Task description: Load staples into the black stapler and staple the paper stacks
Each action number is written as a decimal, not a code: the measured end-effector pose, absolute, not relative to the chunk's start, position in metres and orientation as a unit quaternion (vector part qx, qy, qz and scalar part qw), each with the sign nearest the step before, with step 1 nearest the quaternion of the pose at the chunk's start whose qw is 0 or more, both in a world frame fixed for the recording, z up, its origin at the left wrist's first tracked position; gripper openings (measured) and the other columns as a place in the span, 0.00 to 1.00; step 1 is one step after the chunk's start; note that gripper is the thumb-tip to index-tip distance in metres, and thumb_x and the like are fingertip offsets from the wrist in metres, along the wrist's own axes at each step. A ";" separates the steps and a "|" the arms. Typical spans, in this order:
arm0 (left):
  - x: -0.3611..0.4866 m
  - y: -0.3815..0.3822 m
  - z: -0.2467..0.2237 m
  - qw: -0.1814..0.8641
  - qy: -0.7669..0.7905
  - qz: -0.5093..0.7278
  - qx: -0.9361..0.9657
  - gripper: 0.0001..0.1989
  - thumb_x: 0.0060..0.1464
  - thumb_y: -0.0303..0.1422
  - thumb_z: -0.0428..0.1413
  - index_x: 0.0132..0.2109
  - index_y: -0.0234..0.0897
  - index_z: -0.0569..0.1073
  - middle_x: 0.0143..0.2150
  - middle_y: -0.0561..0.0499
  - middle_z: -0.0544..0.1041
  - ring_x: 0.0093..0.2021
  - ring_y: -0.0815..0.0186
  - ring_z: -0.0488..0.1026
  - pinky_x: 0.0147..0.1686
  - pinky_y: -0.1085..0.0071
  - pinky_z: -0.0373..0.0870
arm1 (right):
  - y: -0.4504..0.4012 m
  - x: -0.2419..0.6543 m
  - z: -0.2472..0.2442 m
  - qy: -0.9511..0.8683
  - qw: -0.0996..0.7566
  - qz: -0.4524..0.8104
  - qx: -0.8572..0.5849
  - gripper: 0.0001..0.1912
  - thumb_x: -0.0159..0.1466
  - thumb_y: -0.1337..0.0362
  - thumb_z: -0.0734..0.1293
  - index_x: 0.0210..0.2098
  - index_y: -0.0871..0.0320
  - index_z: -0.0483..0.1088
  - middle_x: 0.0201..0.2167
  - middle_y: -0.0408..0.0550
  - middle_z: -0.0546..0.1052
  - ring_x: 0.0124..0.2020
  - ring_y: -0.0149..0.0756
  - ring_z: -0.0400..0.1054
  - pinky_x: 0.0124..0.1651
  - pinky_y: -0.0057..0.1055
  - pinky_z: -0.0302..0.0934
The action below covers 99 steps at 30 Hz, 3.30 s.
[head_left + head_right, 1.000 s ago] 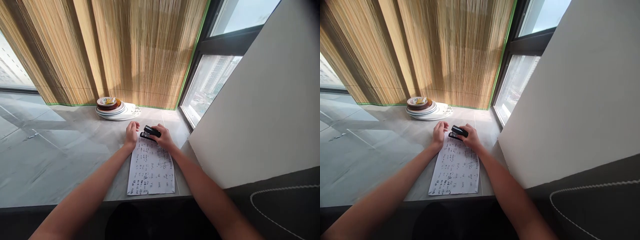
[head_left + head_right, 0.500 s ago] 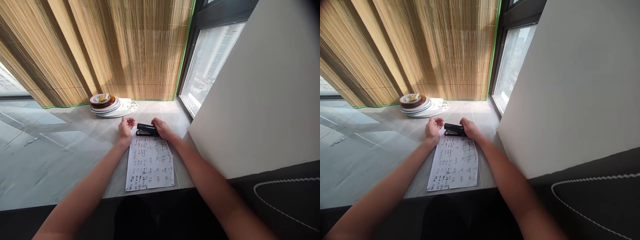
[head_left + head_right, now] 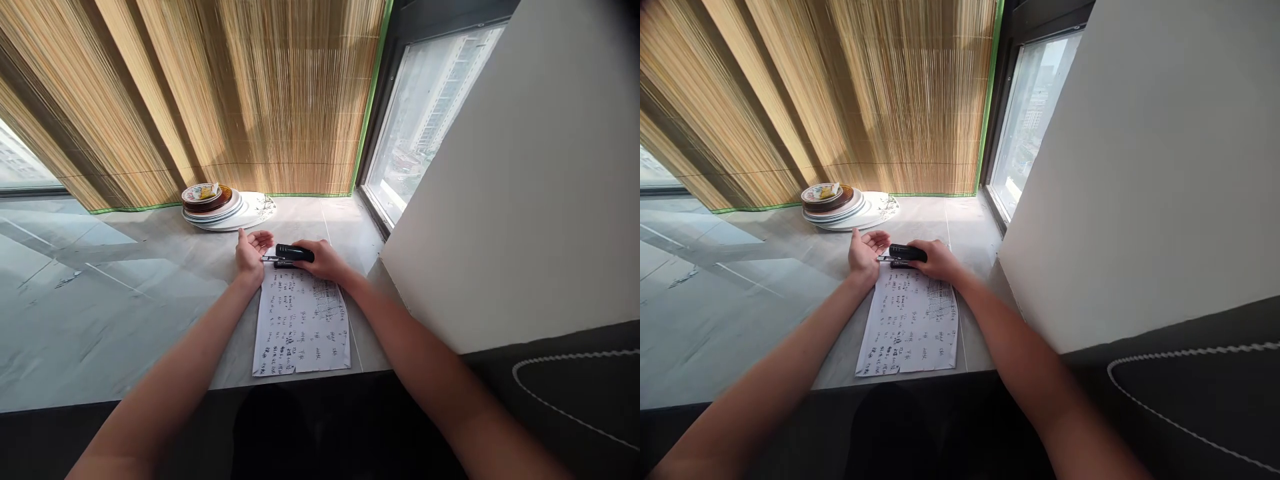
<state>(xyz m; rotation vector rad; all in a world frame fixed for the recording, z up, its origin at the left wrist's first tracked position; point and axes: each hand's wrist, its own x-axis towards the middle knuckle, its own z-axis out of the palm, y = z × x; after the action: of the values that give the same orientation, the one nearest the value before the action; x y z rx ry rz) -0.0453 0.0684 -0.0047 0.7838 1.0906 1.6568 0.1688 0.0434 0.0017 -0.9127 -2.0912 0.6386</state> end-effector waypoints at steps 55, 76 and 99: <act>-0.048 0.036 0.038 0.546 0.295 0.566 0.543 0.18 0.57 0.31 0.69 0.53 0.44 0.76 0.69 0.40 0.71 0.65 0.52 0.73 0.54 0.62 0.79 | 0.029 0.155 0.018 -0.875 0.387 0.143 -0.252 0.22 0.75 0.59 0.67 0.67 0.41 0.69 0.70 0.42 0.70 0.69 0.46 0.62 0.72 0.54 0.59; -0.095 0.083 -0.003 0.104 0.620 0.536 0.564 0.08 0.57 0.26 0.54 0.34 0.40 0.77 0.34 0.47 0.77 0.36 0.56 0.76 0.45 0.58 0.73 | 0.069 0.200 -0.004 -0.576 0.536 0.175 -0.592 0.09 0.65 0.64 0.67 0.37 0.55 0.80 0.39 0.49 0.84 0.39 0.43 0.76 0.51 0.43 0.69; -0.077 0.078 -0.004 0.196 0.504 0.516 0.664 0.12 0.68 0.39 0.53 0.46 0.39 0.79 0.39 0.46 0.84 0.34 0.63 0.76 0.37 0.67 0.72 | 0.065 0.198 -0.005 -0.593 0.509 0.135 -0.609 0.10 0.68 0.63 0.66 0.39 0.56 0.80 0.46 0.53 0.81 0.50 0.47 0.71 0.56 0.46 0.65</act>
<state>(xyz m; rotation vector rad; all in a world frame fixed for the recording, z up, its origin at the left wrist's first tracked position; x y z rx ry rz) -0.0774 0.0779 -0.0042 1.8614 1.4126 1.4445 0.1979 0.0648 -0.0049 -1.4681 -1.4291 0.3244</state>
